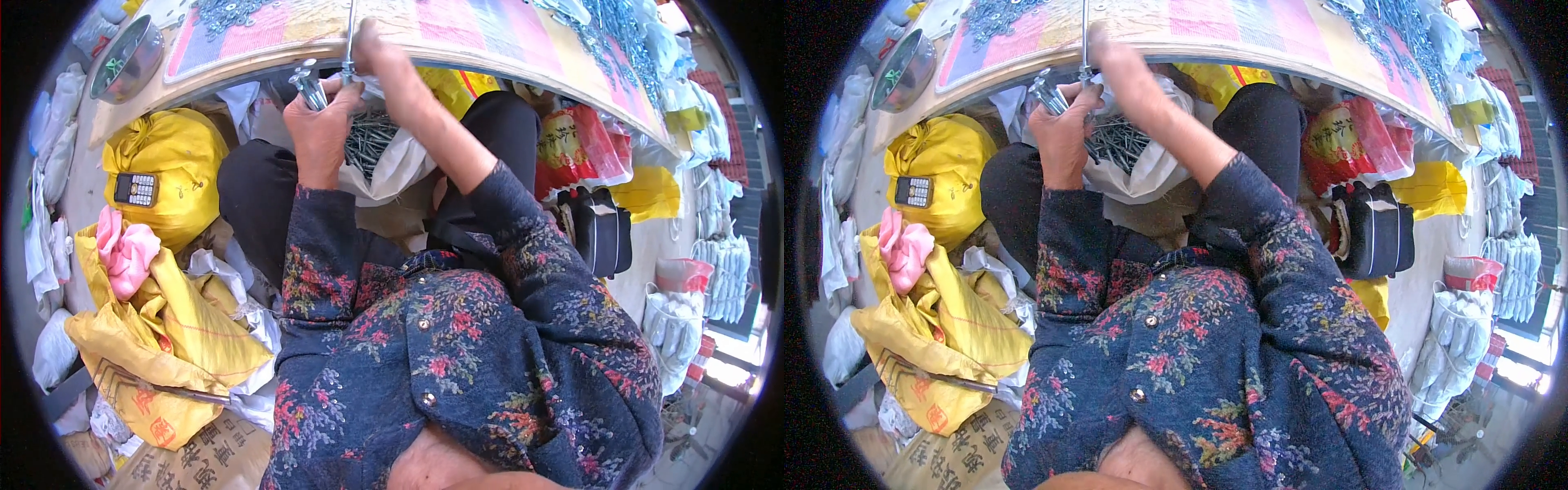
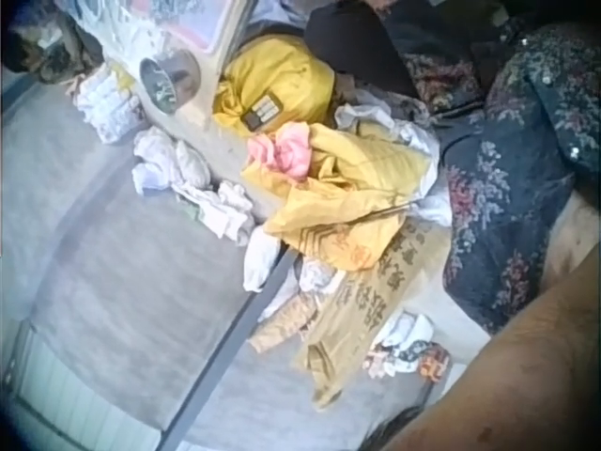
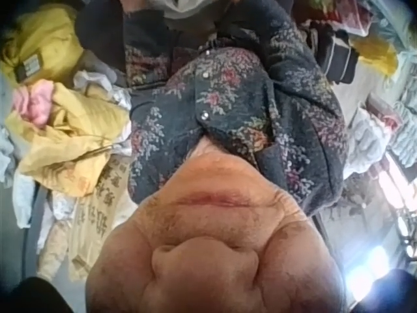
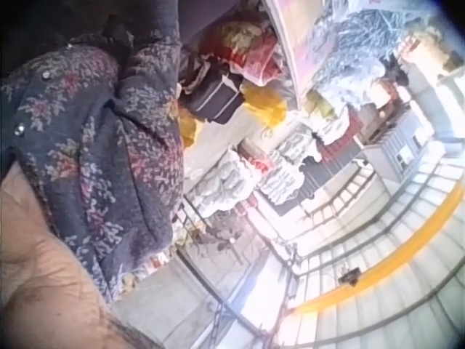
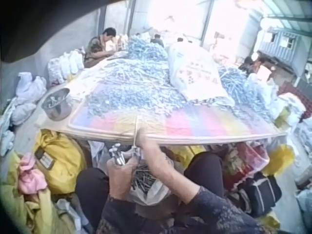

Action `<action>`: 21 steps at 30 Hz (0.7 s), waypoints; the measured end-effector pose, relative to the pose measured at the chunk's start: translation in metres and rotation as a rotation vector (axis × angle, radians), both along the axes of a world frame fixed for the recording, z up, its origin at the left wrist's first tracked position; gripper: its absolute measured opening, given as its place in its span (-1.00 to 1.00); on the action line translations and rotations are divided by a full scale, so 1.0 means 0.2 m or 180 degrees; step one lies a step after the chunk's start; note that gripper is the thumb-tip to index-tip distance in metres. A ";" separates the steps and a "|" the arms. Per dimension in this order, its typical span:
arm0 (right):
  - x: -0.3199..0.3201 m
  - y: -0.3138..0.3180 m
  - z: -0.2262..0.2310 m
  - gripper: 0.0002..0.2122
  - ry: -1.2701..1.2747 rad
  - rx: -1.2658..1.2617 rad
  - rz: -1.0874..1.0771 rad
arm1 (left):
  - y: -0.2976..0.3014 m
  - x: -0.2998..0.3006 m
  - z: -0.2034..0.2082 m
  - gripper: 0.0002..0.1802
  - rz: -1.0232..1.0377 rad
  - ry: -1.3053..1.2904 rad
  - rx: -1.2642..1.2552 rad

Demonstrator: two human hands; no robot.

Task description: The person assembles hardware fasteners by picking up long metal rods and sliding washers and sleeves onto them by hand.

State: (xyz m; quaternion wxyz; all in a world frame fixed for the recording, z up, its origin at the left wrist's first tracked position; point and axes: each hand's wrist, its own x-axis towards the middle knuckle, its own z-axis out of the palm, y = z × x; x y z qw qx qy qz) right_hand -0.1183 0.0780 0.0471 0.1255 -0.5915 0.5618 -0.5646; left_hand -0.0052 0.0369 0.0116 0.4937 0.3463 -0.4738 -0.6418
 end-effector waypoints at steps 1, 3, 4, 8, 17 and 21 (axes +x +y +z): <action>0.00 0.00 -0.02 -0.57 0.1042 0.0108 -0.0026 | -0.01 0.00 -0.01 -0.90 0.0063 -0.0199 -0.0212; 0.16 0.11 0.12 -0.71 -0.0463 0.0424 0.1124 | -0.14 0.09 -0.05 -0.92 0.0299 0.0625 0.0314; 0.21 0.14 0.17 -0.72 -0.0220 0.0021 0.0866 | -0.14 0.08 -0.03 -0.91 0.0234 0.0932 0.0385; -0.06 -0.05 0.03 -0.66 0.0009 0.0258 -0.0176 | 0.02 0.02 0.07 -0.93 -0.0127 0.0107 0.0232; 0.04 -0.02 0.16 -0.65 0.0182 -0.0207 -0.0185 | -0.05 0.07 0.05 -0.87 -0.0081 0.0472 0.0553; 0.18 0.10 0.17 -0.62 -0.1199 0.0491 0.0952 | -0.08 0.09 0.03 -0.89 0.0107 0.0600 0.0581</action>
